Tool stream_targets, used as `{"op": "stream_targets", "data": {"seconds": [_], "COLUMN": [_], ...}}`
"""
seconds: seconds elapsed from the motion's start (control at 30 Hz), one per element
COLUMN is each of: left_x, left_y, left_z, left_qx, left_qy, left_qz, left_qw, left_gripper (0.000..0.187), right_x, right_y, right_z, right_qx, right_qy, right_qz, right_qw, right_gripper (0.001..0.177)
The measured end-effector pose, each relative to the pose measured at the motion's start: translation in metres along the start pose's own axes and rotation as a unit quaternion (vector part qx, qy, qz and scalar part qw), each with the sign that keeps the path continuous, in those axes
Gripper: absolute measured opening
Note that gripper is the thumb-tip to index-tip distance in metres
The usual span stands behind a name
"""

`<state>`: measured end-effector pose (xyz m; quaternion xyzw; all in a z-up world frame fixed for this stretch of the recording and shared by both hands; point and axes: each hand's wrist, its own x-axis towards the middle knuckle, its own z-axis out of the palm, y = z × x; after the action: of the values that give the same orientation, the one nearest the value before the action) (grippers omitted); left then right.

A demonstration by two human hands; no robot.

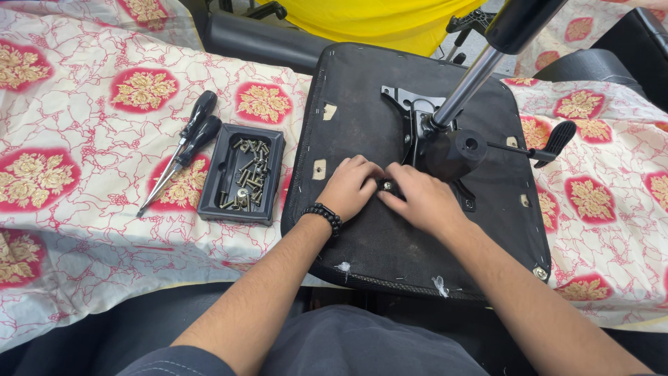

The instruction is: The person attaches a metal base to the underside of an office chair seat using a screwdriver. They place screws into the base holes and tighten them one by one, securing the base to the seat.

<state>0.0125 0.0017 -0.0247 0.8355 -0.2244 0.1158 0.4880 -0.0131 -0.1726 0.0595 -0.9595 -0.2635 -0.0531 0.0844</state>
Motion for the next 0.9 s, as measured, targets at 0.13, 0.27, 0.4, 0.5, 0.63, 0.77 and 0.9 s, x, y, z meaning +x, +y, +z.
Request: {"op": "stream_targets", "data": {"seconds": [0.13, 0.27, 0.4, 0.5, 0.63, 0.77, 0.9], "left_x": [0.003, 0.0, -0.016, -0.036, -0.054, -0.055, -0.056], "left_y": [-0.008, -0.027, -0.043, -0.047, -0.055, -0.077, -0.104], "left_z": [-0.019, -0.068, -0.119, -0.136, -0.142, -0.157, -0.183], "left_qx": [-0.022, 0.005, 0.035, 0.1, 0.116, 0.156, 0.212], "left_qy": [-0.01, 0.039, 0.097, 0.104, 0.097, 0.139, 0.199], "left_qz": [-0.017, -0.023, -0.068, -0.12, -0.123, -0.103, -0.142], "left_qw": [1.0, 0.999, 0.992, 0.982, 0.981, 0.972, 0.946], "left_gripper": [0.024, 0.023, 0.02, 0.021, 0.019, 0.016, 0.015], "right_x": [0.001, 0.014, 0.016, 0.013, 0.021, 0.027, 0.027], "right_y": [0.004, 0.003, -0.001, -0.001, -0.011, -0.022, -0.019], "right_z": [0.003, 0.009, 0.007, 0.0, 0.003, 0.002, -0.007], "right_qx": [0.006, -0.053, -0.066, -0.042, -0.097, -0.104, -0.11], "right_qy": [-0.015, -0.078, -0.081, -0.074, -0.164, -0.199, -0.212], "right_qz": [-0.028, 0.036, 0.06, 0.015, 0.13, 0.194, 0.202], "right_qw": [0.999, 0.995, 0.993, 0.996, 0.973, 0.955, 0.95], "right_gripper": [0.022, 0.027, 0.038, 0.035, 0.039, 0.047, 0.049]}}
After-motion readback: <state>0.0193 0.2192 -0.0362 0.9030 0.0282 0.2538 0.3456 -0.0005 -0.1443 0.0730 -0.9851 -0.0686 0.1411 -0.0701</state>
